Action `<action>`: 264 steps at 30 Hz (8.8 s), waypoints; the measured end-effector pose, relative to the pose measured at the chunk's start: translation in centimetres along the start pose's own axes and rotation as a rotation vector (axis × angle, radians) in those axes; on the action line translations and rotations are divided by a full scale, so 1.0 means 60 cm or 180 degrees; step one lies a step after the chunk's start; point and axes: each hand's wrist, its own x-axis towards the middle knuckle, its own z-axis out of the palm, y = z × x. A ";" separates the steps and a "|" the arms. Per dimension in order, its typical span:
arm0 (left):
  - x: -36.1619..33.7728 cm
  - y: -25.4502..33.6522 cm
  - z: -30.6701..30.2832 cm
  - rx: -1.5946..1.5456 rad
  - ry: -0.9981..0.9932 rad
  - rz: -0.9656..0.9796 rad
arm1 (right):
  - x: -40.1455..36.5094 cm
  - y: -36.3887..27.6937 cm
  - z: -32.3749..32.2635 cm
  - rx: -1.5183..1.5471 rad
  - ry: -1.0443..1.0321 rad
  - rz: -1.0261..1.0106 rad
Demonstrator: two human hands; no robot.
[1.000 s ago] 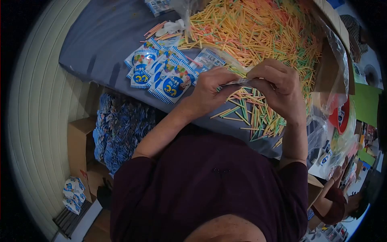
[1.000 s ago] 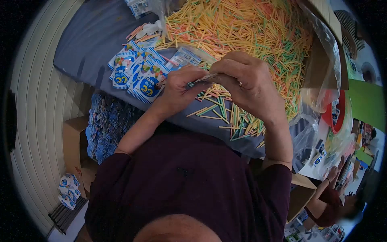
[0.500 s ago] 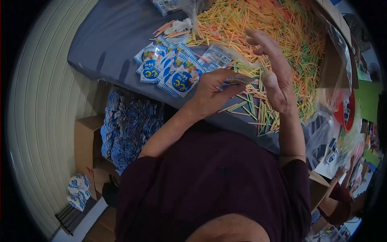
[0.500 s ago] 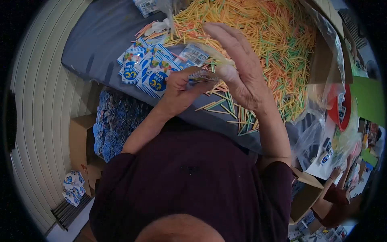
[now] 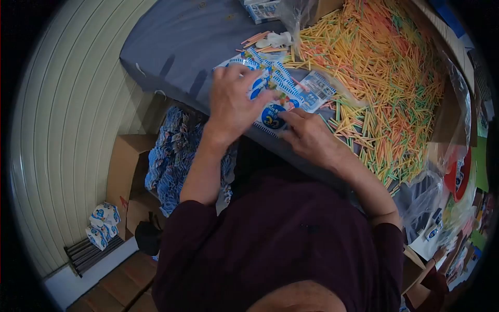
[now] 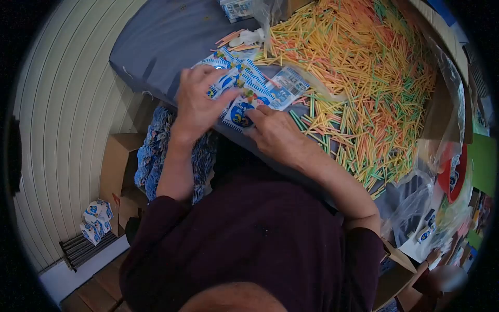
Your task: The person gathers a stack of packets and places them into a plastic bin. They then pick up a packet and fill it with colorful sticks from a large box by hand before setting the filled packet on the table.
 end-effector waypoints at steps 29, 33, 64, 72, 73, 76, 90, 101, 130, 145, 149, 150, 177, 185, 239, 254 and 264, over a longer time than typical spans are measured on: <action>-0.037 -0.146 -0.006 -0.0773 0.0268 -0.0645 | 0.111 0.008 0.061 -0.0901 0.0070 -0.0238; -0.014 -0.203 -0.009 -0.0441 0.0503 -0.0443 | 0.169 0.017 0.093 -0.0901 0.0163 -0.0427; 0.119 0.015 0.074 -0.0528 -0.1285 0.0166 | -0.194 0.095 -0.129 -0.1957 0.1446 0.0613; 0.245 -0.131 0.199 0.1234 -0.0855 0.2199 | -0.167 0.103 -0.157 -0.2200 0.0949 0.0718; 0.249 -0.131 0.196 0.1389 -0.0999 0.2311 | -0.169 0.110 -0.157 -0.2246 0.1121 0.0566; 0.264 -0.125 0.186 0.1577 -0.1135 0.2479 | -0.189 0.135 -0.181 -0.2435 0.1342 0.0534; 0.095 0.076 0.082 0.0231 -0.1254 0.1078 | -0.054 0.211 -0.304 -0.3306 0.1035 0.0635; 0.020 0.078 0.161 0.0295 -0.0317 0.1246 | 0.062 0.261 -0.240 -0.3749 0.0563 0.0408; 0.016 0.095 0.131 -0.0178 -0.0472 0.0749 | -0.007 0.390 -0.304 -0.2346 0.1887 0.0641; 0.009 0.082 0.117 -0.0344 -0.0430 0.0741 | -0.040 0.353 -0.349 -0.0285 0.2223 0.1689; 0.010 0.059 0.127 -0.0530 -0.0616 0.0608 | -0.033 0.305 -0.347 0.0157 0.2438 0.1857; 0.012 0.055 0.130 -0.0736 -0.0548 0.0491 | -0.031 0.265 -0.349 0.0074 0.2215 0.2298; 0.107 0.181 0.181 -0.3146 -0.0548 -0.0116 | -0.049 0.097 -0.260 0.1374 0.1811 -0.0117; 0.134 0.208 0.221 -0.3371 -0.0496 0.0145 | -0.056 0.124 -0.249 0.1128 0.1748 0.0213; 0.022 0.097 0.143 0.0166 -0.0963 0.0816 | -0.015 0.222 -0.238 -0.3853 0.0329 0.0700; 0.014 0.082 0.147 -0.0703 -0.0435 0.0619 | -0.028 0.159 -0.319 -0.1127 0.1490 0.2316; 0.014 0.102 0.128 -0.0479 -0.0549 0.0921 | -0.075 0.280 -0.350 0.2270 0.3400 0.0645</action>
